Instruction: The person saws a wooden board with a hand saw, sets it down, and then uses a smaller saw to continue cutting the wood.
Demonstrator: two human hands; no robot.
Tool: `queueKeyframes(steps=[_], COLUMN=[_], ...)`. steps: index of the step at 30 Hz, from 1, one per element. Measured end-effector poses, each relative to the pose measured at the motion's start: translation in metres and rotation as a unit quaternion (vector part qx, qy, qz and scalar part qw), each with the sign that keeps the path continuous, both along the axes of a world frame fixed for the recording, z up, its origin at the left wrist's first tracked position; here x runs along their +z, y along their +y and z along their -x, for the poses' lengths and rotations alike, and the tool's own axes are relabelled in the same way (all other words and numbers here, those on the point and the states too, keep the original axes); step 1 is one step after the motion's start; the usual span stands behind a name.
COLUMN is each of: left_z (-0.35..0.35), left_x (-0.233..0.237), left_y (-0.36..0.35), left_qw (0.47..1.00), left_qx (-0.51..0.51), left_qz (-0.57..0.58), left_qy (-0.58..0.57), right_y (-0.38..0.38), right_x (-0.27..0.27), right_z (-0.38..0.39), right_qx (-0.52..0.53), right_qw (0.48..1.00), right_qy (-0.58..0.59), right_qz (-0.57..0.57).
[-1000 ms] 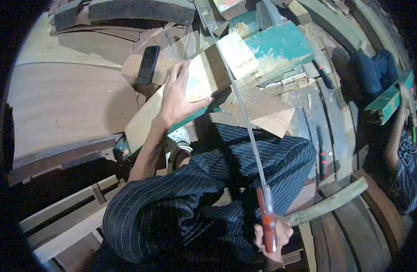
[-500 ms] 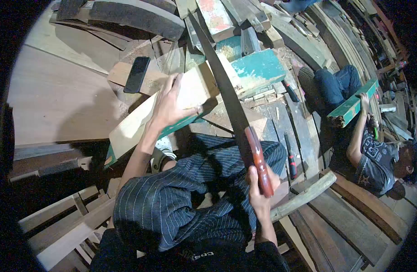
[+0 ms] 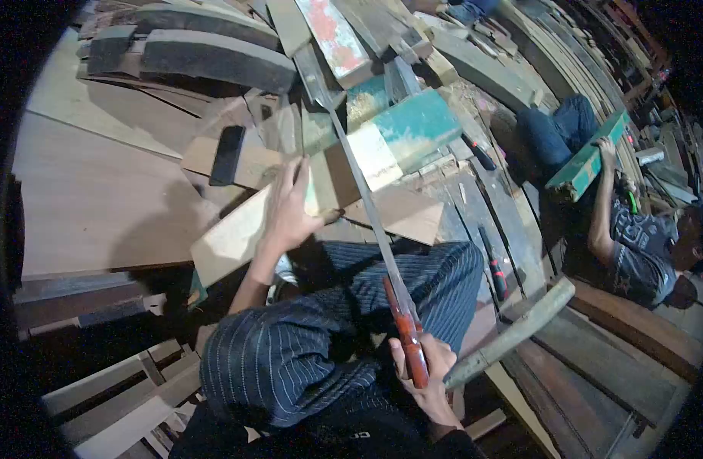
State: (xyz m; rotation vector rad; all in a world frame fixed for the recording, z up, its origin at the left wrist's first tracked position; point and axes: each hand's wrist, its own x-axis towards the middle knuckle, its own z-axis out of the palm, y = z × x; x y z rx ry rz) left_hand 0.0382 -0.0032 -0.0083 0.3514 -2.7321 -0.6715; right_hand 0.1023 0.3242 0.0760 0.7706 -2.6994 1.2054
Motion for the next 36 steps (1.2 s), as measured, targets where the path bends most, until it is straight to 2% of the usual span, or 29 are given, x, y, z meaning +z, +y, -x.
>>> queueKeyframes(steps=[3, 5, 6, 8, 9, 11, 14, 17, 19, 21, 22, 24, 26, 32, 33, 35, 36], left_z=[0.005, 0.002, 0.004, 0.006, 0.008, 0.015, 0.019, 0.019, 0.019, 0.016, 0.014, 0.007, 0.004, 0.004, 0.005, 0.006, 0.010], left_x=[0.002, 0.009, 0.003, 0.008, 0.008, 0.009, 0.015, 0.006, 0.004, 0.007, 0.005, 0.007, 0.006, 0.001, 0.007, 0.006, -0.022], left_y=[-0.002, -0.001, -0.003, -0.001, 0.001, 0.008, 0.008, 0.009, 0.010, 0.006, 0.004, -0.001, -0.002, 0.000, 0.003, -0.001, -0.007], left_qw=[1.000, 0.999, 0.999, 1.000, 1.000, 0.999, 0.999, 0.999, 0.997, 0.999, 0.999, 0.997, 0.998, 0.995, 0.994, 0.993, 0.993], left_qx=[0.008, -0.002, -0.013, -0.002, 0.003, 0.020, 0.024, 0.037, 0.053, 0.039, 0.032, 0.018, 0.022, 0.060, 0.076, 0.068, 0.080], left_qz=[-0.013, -0.046, 0.004, 0.006, -0.012, -0.019, -0.022, -0.021, 0.007, 0.000, 0.012, 0.021, 0.012, -0.009, -0.020, -0.011, 0.055], left_qy=[0.002, -0.011, 0.043, 0.025, 0.027, 0.034, 0.011, 0.031, 0.053, -0.003, -0.025, -0.066, -0.049, -0.075, -0.078, -0.101, -0.068], right_y=[0.002, 0.002, 0.004, -0.002, 0.008, 0.004, -0.016, -0.014, -0.020, -0.026, -0.028, -0.039, -0.052, -0.102, -0.103, -0.098, -0.089], right_x=[-0.006, -0.006, -0.017, -0.017, -0.034, -0.017, 0.011, -0.009, 0.013, 0.038, 0.042, 0.052, 0.061, 0.012, 0.006, 0.016, 0.019], right_z=[-0.001, -0.004, -0.010, -0.014, -0.013, -0.012, -0.011, -0.009, -0.004, 0.002, 0.003, 0.013, 0.024, 0.069, 0.072, 0.060, 0.051], right_qx=[-0.028, -0.043, -0.065, -0.114, -0.077, -0.048, -0.105, -0.095, -0.079, -0.062, -0.089, -0.075, -0.057, -0.028, -0.011, -0.012, -0.015], right_qw=[0.998, 0.996, 0.997, 0.992, 0.993, 0.993, 0.982, 0.986, 0.988, 0.990, 0.968, 0.977, 0.982, 0.978, 0.984, 0.988, 0.990], right_qy=[0.039, 0.029, 0.014, -0.038, 0.064, -0.067, -0.152, -0.114, -0.110, -0.116, -0.226, -0.178, -0.148, -0.063, -0.028, -0.061, -0.074], right_qz=[-0.044, -0.068, -0.040, -0.030, -0.060, -0.085, 0.039, 0.074, 0.071, 0.056, 0.059, 0.091, 0.101, 0.197, 0.174, 0.143, 0.121])
